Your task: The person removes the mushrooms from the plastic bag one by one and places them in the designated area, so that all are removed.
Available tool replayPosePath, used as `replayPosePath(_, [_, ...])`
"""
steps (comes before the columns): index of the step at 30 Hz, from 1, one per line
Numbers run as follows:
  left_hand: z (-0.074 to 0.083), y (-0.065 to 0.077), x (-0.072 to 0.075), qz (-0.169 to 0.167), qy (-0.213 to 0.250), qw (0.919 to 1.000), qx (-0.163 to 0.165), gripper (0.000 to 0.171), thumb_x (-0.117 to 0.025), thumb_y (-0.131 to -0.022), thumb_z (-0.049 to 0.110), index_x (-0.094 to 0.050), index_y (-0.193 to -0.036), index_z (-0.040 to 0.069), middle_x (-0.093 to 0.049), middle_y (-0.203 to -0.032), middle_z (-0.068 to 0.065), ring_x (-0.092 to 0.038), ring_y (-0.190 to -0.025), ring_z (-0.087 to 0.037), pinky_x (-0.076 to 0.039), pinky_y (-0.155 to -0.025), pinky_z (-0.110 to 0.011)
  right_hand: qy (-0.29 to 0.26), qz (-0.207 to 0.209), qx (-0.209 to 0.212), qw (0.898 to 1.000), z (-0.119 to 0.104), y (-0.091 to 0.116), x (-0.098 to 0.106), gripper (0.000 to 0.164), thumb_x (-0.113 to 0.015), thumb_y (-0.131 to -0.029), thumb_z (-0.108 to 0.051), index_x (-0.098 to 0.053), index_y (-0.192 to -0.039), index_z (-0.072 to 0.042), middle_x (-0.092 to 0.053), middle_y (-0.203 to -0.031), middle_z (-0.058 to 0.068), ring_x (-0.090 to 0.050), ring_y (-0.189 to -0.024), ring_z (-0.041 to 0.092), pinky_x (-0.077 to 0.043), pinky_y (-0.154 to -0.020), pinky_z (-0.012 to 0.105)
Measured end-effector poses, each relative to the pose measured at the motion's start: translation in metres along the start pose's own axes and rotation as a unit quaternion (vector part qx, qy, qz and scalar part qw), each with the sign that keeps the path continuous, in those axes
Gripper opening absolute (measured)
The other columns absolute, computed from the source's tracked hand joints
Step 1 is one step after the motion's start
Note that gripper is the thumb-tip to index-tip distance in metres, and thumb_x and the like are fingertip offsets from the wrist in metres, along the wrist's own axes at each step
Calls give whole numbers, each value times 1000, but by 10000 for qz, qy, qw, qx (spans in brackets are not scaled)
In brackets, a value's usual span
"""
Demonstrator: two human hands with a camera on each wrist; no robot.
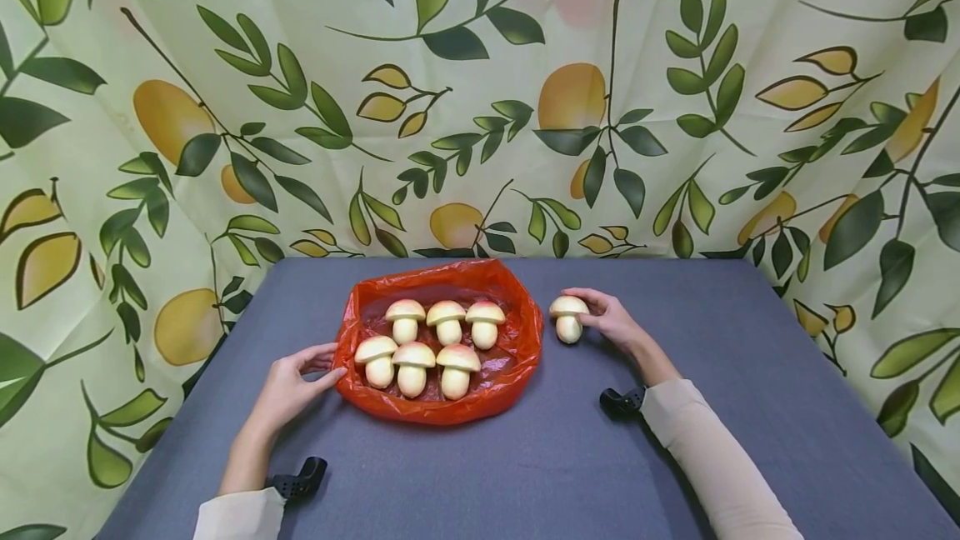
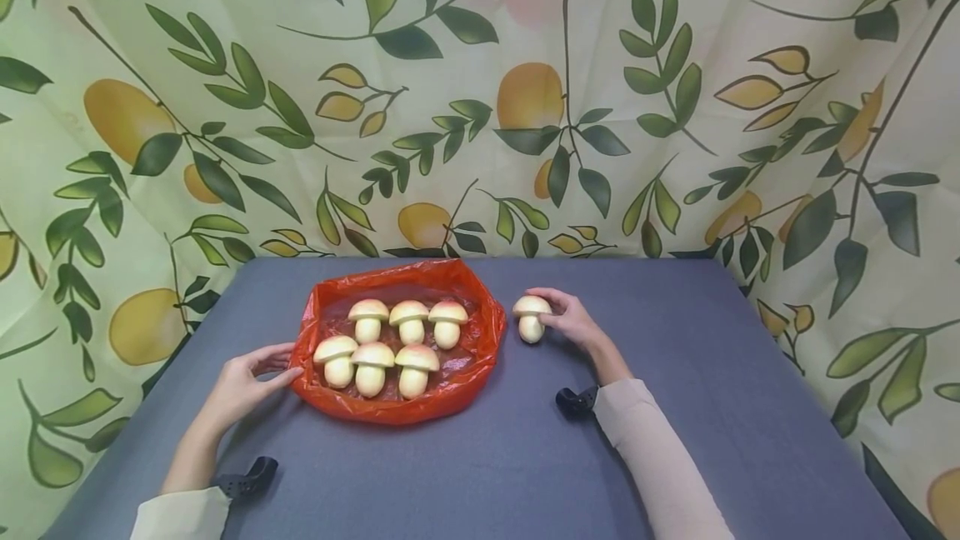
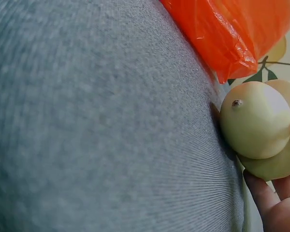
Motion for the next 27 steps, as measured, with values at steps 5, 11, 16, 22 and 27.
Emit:
replayPosePath(5, [0,1,1,18,-56,10000,-23,38,-75,-83,15,-66,-117,-1,-74,-97,-15,-59,-82,12,-56,-76,-18,112,-39,-60,9999,-2,0,-2,49,-59,-89,0,-46,-135,10,-61,-127,-5,-55,-103,-9,-44,-89,7])
replayPosePath(11, [-1,1,0,40,-70,9999,-80,37,-75,-83,14,-66,-116,-1,-74,-96,-15,-58,-82,12,-55,-75,-16,213,-125,-99,9996,-3,0,-4,48,-56,-90,1,-46,-137,8,-45,-142,32,-53,-103,-11,-42,-90,6])
replayPosePath(16, [-1,0,0,48,-59,9999,-71,37,-75,-83,14,-67,-116,-1,-74,-96,-15,-59,-82,11,-56,-76,-17,162,-159,-64,9997,-3,0,-4,50,-55,-90,3,-44,-138,10,-42,-143,34,-52,-104,-13,-41,-91,4])
replayPosePath(22, [-1,0,0,30,-51,10000,-33,38,-75,-83,15,-67,-117,0,-74,-97,-15,-59,-82,11,-57,-77,-21,185,-129,29,9997,-6,2,-3,51,-57,-90,1,-42,-138,12,-42,-143,35,-51,-106,-15,-40,-92,3])
replayPosePath(27, [-1,-1,-1,73,-44,9999,-56,37,-75,-82,13,-67,-116,-1,-74,-96,-15,-58,-81,12,-58,-77,-24,329,8,-84,9994,-8,6,3,49,-59,-92,-5,-45,-138,8,-43,-143,33,-49,-108,-17,-38,-95,4])
Point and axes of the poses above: each hand's wrist, its own y-axis away from the middle knuckle, its own x-axis out of the back of the hand, z = x × y, the point moved 7 cm from there along -y, towards the middle knuckle
